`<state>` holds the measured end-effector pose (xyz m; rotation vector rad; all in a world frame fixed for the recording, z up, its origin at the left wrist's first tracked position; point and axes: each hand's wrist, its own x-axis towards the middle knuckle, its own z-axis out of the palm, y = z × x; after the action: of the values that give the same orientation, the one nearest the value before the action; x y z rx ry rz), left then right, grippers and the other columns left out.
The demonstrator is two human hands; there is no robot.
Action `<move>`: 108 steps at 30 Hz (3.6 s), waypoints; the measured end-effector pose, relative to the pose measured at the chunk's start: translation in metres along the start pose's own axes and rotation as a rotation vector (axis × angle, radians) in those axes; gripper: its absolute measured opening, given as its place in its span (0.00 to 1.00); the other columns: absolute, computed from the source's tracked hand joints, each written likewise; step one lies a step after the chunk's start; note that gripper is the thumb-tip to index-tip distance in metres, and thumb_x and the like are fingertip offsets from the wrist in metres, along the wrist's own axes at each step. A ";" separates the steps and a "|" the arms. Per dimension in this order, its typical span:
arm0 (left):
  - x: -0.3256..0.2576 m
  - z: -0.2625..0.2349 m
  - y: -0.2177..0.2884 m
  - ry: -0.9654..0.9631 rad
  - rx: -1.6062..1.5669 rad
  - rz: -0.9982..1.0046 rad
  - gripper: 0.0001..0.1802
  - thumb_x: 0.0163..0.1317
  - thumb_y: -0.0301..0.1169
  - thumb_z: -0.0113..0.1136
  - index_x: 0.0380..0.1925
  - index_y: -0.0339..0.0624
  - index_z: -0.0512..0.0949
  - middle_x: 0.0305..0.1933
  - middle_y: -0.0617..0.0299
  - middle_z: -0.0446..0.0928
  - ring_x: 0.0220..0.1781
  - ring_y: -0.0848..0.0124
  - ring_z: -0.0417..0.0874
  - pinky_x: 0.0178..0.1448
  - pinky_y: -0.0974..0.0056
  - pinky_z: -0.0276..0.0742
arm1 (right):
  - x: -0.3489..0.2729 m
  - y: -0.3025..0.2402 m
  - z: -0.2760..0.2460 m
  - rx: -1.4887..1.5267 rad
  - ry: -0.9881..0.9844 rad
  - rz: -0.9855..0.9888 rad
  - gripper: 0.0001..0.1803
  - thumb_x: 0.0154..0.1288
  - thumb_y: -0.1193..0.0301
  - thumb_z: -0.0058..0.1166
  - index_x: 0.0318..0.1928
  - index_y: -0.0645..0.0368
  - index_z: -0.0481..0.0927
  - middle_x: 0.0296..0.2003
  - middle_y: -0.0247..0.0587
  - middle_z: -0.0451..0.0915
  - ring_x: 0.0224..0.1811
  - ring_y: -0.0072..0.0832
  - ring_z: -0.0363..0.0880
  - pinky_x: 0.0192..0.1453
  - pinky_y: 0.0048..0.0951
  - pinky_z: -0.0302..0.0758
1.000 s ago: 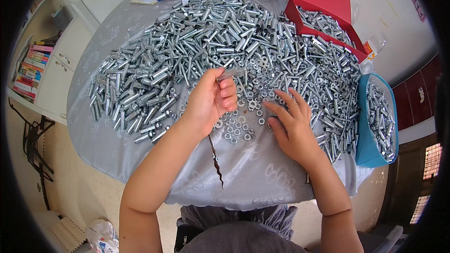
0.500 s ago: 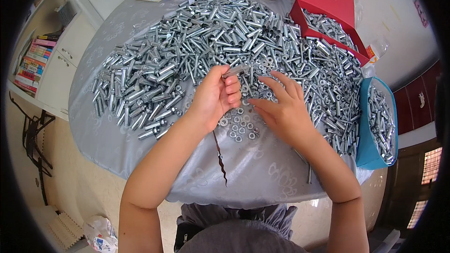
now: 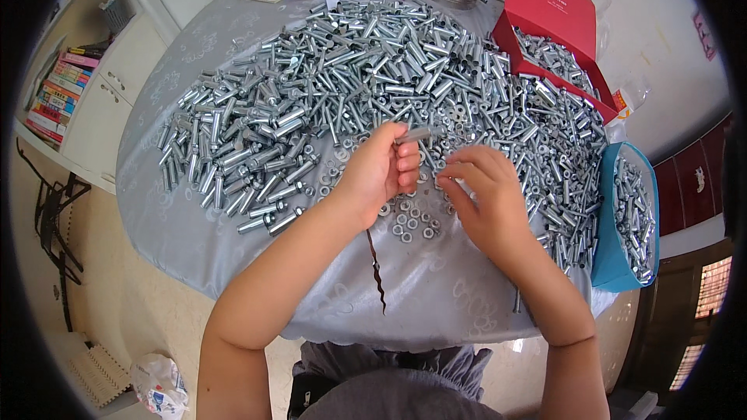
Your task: The person sits at a table covered with a large pile of metal bolts and washers. They repeatedly pick up a bolt and a washer, thread the washer onto the bolt, and place the assembled unit into a blue container on the right side of the table.
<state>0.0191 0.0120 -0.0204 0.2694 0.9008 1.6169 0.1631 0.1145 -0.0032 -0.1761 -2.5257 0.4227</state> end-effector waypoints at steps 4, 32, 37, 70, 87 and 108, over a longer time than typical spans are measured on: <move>-0.002 0.009 -0.008 0.029 0.054 -0.097 0.17 0.61 0.45 0.39 0.16 0.52 0.59 0.17 0.72 0.57 0.19 0.76 0.59 0.28 0.70 0.57 | -0.022 -0.013 -0.026 0.610 0.043 0.407 0.05 0.55 0.78 0.55 0.32 0.63 0.73 0.33 0.37 0.74 0.36 0.24 0.72 0.43 0.22 0.67; -0.009 0.017 -0.023 -0.155 0.375 -0.053 0.20 0.64 0.45 0.41 0.17 0.47 0.60 0.18 0.69 0.59 0.19 0.77 0.60 0.26 0.71 0.60 | -0.042 0.008 -0.021 1.106 0.053 0.633 0.05 0.62 0.72 0.51 0.35 0.61 0.71 0.28 0.28 0.71 0.30 0.14 0.67 0.36 0.16 0.64; -0.010 0.017 -0.024 -0.115 0.373 -0.036 0.19 0.64 0.45 0.41 0.18 0.47 0.60 0.18 0.68 0.59 0.20 0.77 0.60 0.26 0.71 0.59 | -0.043 0.008 -0.019 1.122 0.047 0.617 0.05 0.61 0.73 0.52 0.35 0.61 0.72 0.28 0.28 0.72 0.31 0.14 0.68 0.37 0.16 0.65; -0.012 0.022 -0.027 -0.238 0.433 -0.005 0.19 0.67 0.44 0.40 0.21 0.45 0.61 0.21 0.68 0.60 0.23 0.78 0.60 0.30 0.73 0.61 | -0.047 0.004 -0.019 1.015 0.086 0.603 0.07 0.58 0.79 0.53 0.37 0.66 0.73 0.33 0.33 0.74 0.36 0.17 0.72 0.43 0.19 0.67; -0.007 0.023 -0.017 -0.073 0.142 -0.025 0.23 0.67 0.47 0.36 0.15 0.50 0.57 0.16 0.71 0.54 0.19 0.77 0.59 0.29 0.69 0.59 | -0.042 0.021 -0.033 0.097 -0.189 0.185 0.10 0.46 0.72 0.59 0.32 0.56 0.81 0.28 0.36 0.73 0.32 0.34 0.72 0.38 0.31 0.69; -0.008 0.024 -0.020 -0.041 0.324 -0.048 0.22 0.66 0.47 0.38 0.18 0.48 0.58 0.18 0.69 0.59 0.20 0.77 0.60 0.29 0.71 0.60 | -0.037 0.013 -0.030 0.186 0.145 0.188 0.12 0.47 0.77 0.60 0.36 0.61 0.79 0.27 0.39 0.77 0.29 0.32 0.75 0.34 0.29 0.71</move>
<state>0.0513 0.0148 -0.0154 0.5004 1.1285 1.4122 0.2114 0.1265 -0.0029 -0.3603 -2.3209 0.6901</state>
